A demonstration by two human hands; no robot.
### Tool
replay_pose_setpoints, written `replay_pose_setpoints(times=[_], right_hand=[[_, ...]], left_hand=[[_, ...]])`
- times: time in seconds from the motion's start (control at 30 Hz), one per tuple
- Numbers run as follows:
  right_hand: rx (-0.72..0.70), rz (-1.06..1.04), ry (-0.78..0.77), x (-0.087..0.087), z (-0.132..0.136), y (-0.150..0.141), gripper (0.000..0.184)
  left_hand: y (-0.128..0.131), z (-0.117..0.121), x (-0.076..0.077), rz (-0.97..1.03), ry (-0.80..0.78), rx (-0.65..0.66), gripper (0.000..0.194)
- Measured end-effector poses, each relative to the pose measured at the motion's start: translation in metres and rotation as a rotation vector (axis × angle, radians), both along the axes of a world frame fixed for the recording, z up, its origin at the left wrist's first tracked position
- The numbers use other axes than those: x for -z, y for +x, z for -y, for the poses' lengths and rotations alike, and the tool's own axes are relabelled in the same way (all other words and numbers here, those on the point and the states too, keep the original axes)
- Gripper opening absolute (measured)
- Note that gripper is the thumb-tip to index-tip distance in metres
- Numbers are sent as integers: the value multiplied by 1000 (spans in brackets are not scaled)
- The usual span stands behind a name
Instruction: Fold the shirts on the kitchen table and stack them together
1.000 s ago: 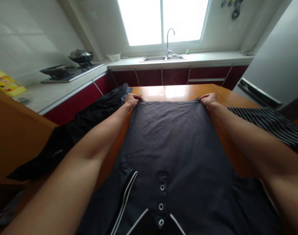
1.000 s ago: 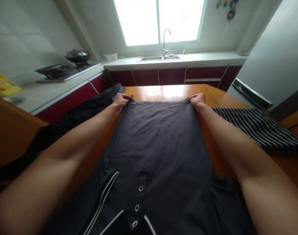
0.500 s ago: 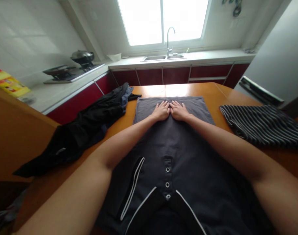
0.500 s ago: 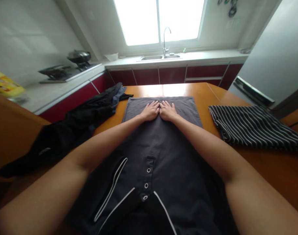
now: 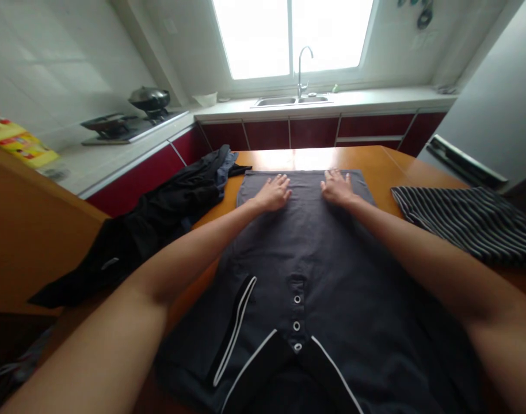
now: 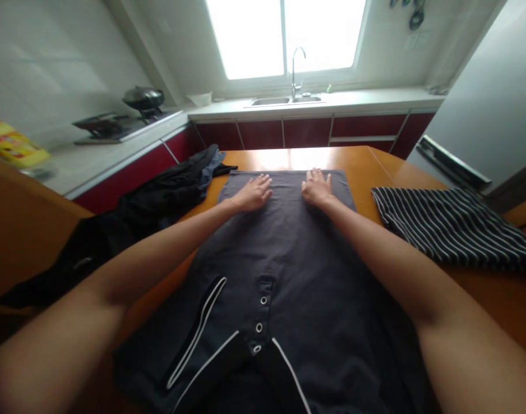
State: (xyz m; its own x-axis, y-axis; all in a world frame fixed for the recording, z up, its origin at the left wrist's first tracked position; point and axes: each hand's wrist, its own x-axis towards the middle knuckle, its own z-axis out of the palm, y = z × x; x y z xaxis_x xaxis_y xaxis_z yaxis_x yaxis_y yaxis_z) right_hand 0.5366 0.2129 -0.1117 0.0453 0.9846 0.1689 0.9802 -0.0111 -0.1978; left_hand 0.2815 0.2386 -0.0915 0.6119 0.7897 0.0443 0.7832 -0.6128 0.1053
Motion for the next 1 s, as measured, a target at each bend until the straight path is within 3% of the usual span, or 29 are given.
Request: replay_pose_setpoints(times=[0.07,0.13,0.23,0.3,0.37,0.43,0.5,0.6,0.67,0.73,0.83,0.93,1.0], right_hand=[[-103,-25,-47,3,11,-26,61],[-130,-34,-64,5,22,-33,61],[-49,-39,-47,0,34,-17,60],[-19,-44,-26,-9,44,-4,59],[-27,-64,2,-19,61,-1,57],[-61,-103,22,-29,85,-7,55],[-114,-144,13,-36,117,-21,53],[-196,-204,-28,-39,171,-43,52],[-224,-249,-31,-39,207,-53,50],[-246,-285,-7,-40,238,-60,48],[-269,-300,46,-44,274,-62,47],[-244,-304,103,-50,293,-57,46],[-222,-320,136,-52,299,-48,44]], left_hand=[[5,30,5,-16,-106,143,65],[-12,48,6,-35,-165,168,67],[-69,53,-6,-49,-193,-15,67],[-109,57,-24,-8,-176,-136,65],[-135,78,-44,93,-107,-153,60],[-144,121,-58,194,-34,-110,56],[-139,179,-61,216,-23,-81,62],[-122,258,-46,161,-72,-74,76],[-114,287,-30,102,-52,-142,73],[-109,296,-19,80,-28,-202,72],[-110,286,-15,120,-42,-196,79],[-127,264,-30,206,-82,-173,87],[-154,248,-49,279,-113,-258,81]])
